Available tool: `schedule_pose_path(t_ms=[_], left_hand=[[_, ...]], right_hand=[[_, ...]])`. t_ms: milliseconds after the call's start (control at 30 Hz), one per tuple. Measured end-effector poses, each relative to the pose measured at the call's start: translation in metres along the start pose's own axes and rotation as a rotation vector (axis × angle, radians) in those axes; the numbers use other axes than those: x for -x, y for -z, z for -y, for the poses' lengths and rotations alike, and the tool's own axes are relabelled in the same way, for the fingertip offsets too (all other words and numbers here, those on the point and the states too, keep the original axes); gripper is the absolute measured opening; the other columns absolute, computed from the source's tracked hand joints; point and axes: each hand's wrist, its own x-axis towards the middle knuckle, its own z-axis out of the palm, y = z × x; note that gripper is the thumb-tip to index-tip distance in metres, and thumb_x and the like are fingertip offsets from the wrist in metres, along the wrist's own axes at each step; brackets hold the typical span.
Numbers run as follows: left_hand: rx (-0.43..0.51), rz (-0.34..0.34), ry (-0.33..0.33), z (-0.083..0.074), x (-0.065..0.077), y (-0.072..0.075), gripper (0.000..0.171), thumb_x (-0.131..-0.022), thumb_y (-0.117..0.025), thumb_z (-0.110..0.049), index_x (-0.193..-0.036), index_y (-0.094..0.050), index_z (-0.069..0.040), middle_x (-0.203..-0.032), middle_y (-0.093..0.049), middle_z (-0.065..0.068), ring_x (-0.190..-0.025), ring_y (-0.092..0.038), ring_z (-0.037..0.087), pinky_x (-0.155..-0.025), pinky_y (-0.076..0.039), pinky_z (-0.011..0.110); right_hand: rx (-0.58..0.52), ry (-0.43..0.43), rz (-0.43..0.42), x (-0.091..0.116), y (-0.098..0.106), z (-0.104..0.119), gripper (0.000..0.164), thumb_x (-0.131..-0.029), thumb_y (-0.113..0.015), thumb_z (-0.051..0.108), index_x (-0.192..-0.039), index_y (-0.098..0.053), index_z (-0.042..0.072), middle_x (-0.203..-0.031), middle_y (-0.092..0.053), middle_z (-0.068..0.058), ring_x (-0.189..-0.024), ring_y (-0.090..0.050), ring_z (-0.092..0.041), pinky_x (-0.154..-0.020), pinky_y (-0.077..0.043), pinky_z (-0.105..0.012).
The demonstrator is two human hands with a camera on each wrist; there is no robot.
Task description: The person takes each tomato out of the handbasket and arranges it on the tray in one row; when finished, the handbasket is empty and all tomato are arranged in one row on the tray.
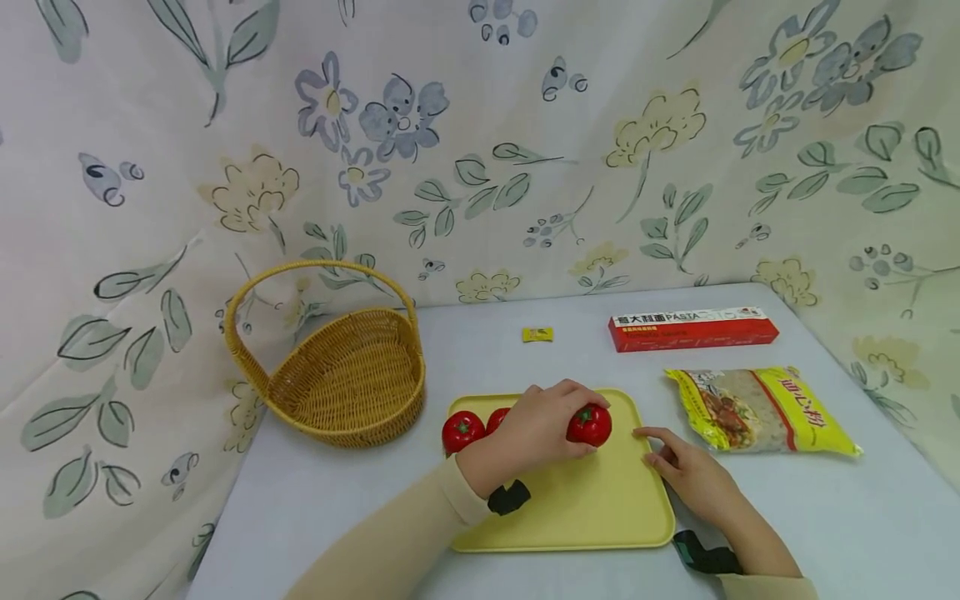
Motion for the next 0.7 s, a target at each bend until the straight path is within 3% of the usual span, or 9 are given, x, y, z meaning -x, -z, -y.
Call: schedule_pose_path(t_ms=[200,433,700], left_hand=[[-0.121,0.012,-0.013,-0.008,-0.016,-0.016,0.058,-0.089,-0.085,-0.042,-0.140,-0.060,-0.033,-0.139,-0.060,-0.008,-0.121,-0.057,0.008,-0.103,-0.047,0.033],[-0.137,0.026,-0.019,-0.007,-0.031,-0.030,0.059,-0.090,-0.083,-0.043,-0.143,-0.058,-0.032,-0.137,-0.061,-0.007,-0.120,-0.057,0.009,-0.107,-0.047,0.033],[-0.221,0.054,-0.047,-0.008,-0.041,-0.041,0.057,-0.092,-0.081,-0.045,-0.143,-0.059,-0.031,-0.134,-0.062,-0.007,-0.120,-0.057,0.008,-0.112,-0.044,0.034]], right_hand=[[-0.011,-0.014,0.007,0.000,0.000,0.001,0.045,-0.105,-0.065,0.024,-0.148,-0.055,0.016,-0.082,-0.052,-0.003,-0.071,-0.050,-0.020,-0.058,-0.037,-0.029],[-0.011,0.002,0.005,0.000,0.000,0.000,0.044,-0.105,-0.065,0.024,-0.147,-0.055,0.015,-0.080,-0.052,-0.003,-0.070,-0.050,-0.020,-0.058,-0.037,-0.029],[-0.024,-0.003,0.010,0.001,0.001,0.001,0.044,-0.106,-0.065,0.024,-0.148,-0.055,0.015,-0.081,-0.053,-0.003,-0.071,-0.051,-0.020,-0.058,-0.037,-0.029]])
